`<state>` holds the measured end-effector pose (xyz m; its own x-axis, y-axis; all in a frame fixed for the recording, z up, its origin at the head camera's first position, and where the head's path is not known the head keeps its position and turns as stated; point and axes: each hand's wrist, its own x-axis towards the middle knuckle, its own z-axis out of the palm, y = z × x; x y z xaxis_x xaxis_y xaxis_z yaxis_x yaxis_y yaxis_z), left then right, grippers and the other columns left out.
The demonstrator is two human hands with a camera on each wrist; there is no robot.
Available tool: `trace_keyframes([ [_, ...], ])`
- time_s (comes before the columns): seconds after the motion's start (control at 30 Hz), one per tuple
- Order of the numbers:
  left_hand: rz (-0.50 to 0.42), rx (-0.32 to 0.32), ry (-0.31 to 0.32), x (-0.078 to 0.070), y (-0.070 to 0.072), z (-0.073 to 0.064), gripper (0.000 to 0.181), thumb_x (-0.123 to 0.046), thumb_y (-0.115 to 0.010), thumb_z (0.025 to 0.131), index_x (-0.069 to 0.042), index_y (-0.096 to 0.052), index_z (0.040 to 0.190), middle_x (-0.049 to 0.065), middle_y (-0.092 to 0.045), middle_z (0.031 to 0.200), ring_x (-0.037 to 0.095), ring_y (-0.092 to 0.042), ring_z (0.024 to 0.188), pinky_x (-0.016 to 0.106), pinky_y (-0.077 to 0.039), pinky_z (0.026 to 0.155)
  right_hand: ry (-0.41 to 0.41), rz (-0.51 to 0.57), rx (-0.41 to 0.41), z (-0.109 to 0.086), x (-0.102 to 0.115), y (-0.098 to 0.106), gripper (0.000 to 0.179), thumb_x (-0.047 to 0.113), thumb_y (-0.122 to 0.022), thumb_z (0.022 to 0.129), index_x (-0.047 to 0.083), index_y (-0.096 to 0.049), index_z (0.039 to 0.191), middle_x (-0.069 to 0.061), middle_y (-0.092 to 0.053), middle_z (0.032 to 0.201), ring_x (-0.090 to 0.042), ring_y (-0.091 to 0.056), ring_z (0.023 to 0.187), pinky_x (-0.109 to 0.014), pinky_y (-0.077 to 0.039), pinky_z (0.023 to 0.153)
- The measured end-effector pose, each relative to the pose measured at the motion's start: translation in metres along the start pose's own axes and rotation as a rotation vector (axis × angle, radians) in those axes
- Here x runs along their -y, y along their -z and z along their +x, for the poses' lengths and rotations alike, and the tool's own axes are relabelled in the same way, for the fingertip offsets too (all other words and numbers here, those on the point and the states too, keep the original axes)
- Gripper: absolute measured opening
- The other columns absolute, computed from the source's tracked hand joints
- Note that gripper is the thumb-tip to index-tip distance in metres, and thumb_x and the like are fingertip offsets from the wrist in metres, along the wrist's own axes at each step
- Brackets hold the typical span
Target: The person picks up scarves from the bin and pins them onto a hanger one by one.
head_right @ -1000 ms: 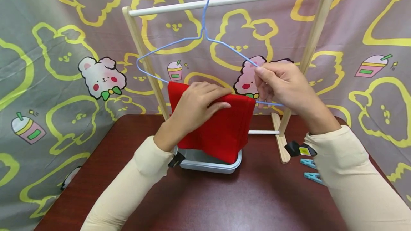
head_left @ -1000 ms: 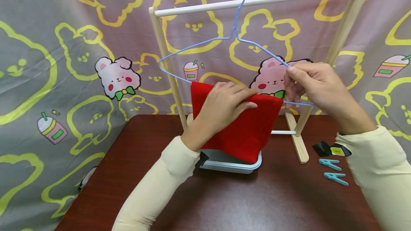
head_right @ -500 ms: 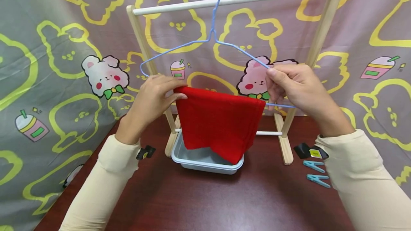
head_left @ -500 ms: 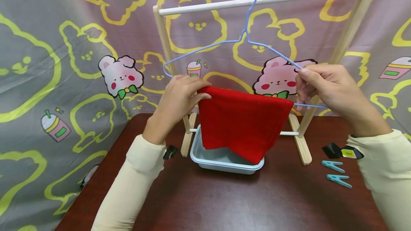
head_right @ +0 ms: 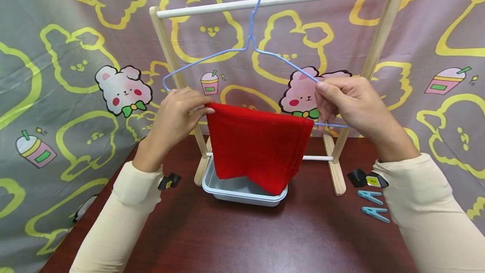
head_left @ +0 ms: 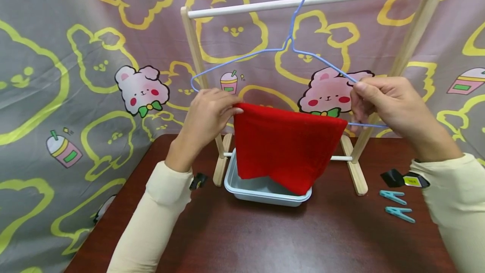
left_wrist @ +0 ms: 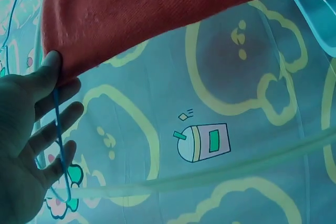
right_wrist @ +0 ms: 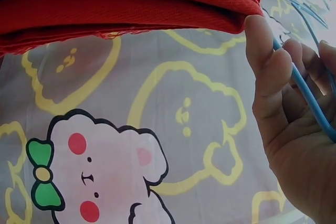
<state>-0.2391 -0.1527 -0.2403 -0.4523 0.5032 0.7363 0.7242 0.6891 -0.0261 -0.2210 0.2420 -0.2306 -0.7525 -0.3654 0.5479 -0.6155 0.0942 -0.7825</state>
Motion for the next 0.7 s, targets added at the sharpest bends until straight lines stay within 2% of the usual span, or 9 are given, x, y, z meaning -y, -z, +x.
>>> trace_keyframes([
  [0.1, -0.022, -0.041, -0.004, 0.001, 0.004, -0.005, 0.028, -0.018, -0.083, 0.091, -0.008, -0.08, 0.116, 0.009, -0.08, 0.109, 0.028, -0.071, 0.105, 0.046, -0.054, 0.097, -0.001, -0.008, 0.012, -0.001, -0.001, 0.002, 0.032, 0.002, -0.05, 0.108, -0.007, -0.065, 0.082, -0.008, -0.063, 0.067, -0.02, -0.061, 0.055, -0.023, -0.055, 0.056],
  [0.2, -0.062, -0.104, 0.002, 0.005, 0.011, -0.011, 0.032, -0.014, -0.083, 0.089, -0.007, -0.078, 0.12, 0.011, -0.079, 0.11, 0.03, -0.067, 0.104, 0.045, -0.054, 0.094, -0.002, -0.012, 0.025, -0.001, -0.001, 0.002, 0.031, 0.002, -0.05, 0.108, -0.006, -0.065, 0.082, -0.007, -0.064, 0.068, -0.019, -0.062, 0.055, -0.022, -0.055, 0.057],
  [0.33, -0.091, -0.203, 0.012, 0.014, 0.019, -0.015, 0.036, -0.011, -0.083, 0.089, -0.005, -0.074, 0.123, 0.015, -0.075, 0.104, 0.032, -0.062, 0.098, 0.042, -0.05, 0.087, -0.005, -0.006, 0.025, 0.0, -0.002, 0.001, 0.032, 0.001, -0.05, 0.108, -0.006, -0.065, 0.081, -0.008, -0.064, 0.068, -0.019, -0.062, 0.055, -0.023, -0.055, 0.057],
  [0.4, -0.099, -0.262, 0.029, 0.02, 0.024, -0.015, 0.037, -0.009, -0.082, 0.089, -0.004, -0.072, 0.125, 0.017, -0.072, 0.103, 0.033, -0.061, 0.098, 0.042, -0.047, 0.087, -0.006, 0.0, 0.019, 0.001, -0.002, -0.001, 0.032, 0.0, -0.05, 0.108, -0.007, -0.065, 0.08, -0.009, -0.063, 0.067, -0.02, -0.061, 0.055, -0.024, -0.055, 0.056],
  [0.47, -0.1, -0.293, 0.054, 0.026, 0.029, -0.015, 0.038, -0.008, -0.081, 0.091, -0.003, -0.07, 0.127, 0.02, -0.069, 0.106, 0.036, -0.061, 0.1, 0.041, -0.045, 0.088, -0.008, -0.007, 0.011, 0.001, -0.002, -0.002, 0.033, 0.0, -0.05, 0.107, -0.007, -0.065, 0.079, -0.01, -0.063, 0.067, -0.02, -0.06, 0.055, -0.025, -0.054, 0.056],
  [0.57, -0.154, -0.268, 0.134, 0.032, 0.034, -0.013, 0.039, -0.01, -0.078, 0.094, -0.002, -0.068, 0.13, 0.021, -0.068, 0.113, 0.035, -0.062, 0.106, 0.04, -0.048, 0.089, 0.002, -0.029, 0.022, 0.002, -0.001, -0.001, 0.033, 0.0, -0.05, 0.108, -0.006, -0.064, 0.078, -0.008, -0.064, 0.067, -0.019, -0.061, 0.056, -0.024, -0.055, 0.057],
  [0.7, -0.28, -0.146, 0.266, 0.037, 0.036, -0.011, 0.039, -0.012, -0.072, 0.098, -0.005, -0.066, 0.136, 0.018, -0.067, 0.119, 0.028, -0.064, 0.11, 0.034, -0.051, 0.087, 0.01, -0.098, 0.046, 0.003, 0.0, 0.001, 0.033, 0.002, -0.05, 0.108, -0.003, -0.064, 0.079, -0.005, -0.065, 0.069, -0.018, -0.062, 0.057, -0.023, -0.056, 0.058],
])
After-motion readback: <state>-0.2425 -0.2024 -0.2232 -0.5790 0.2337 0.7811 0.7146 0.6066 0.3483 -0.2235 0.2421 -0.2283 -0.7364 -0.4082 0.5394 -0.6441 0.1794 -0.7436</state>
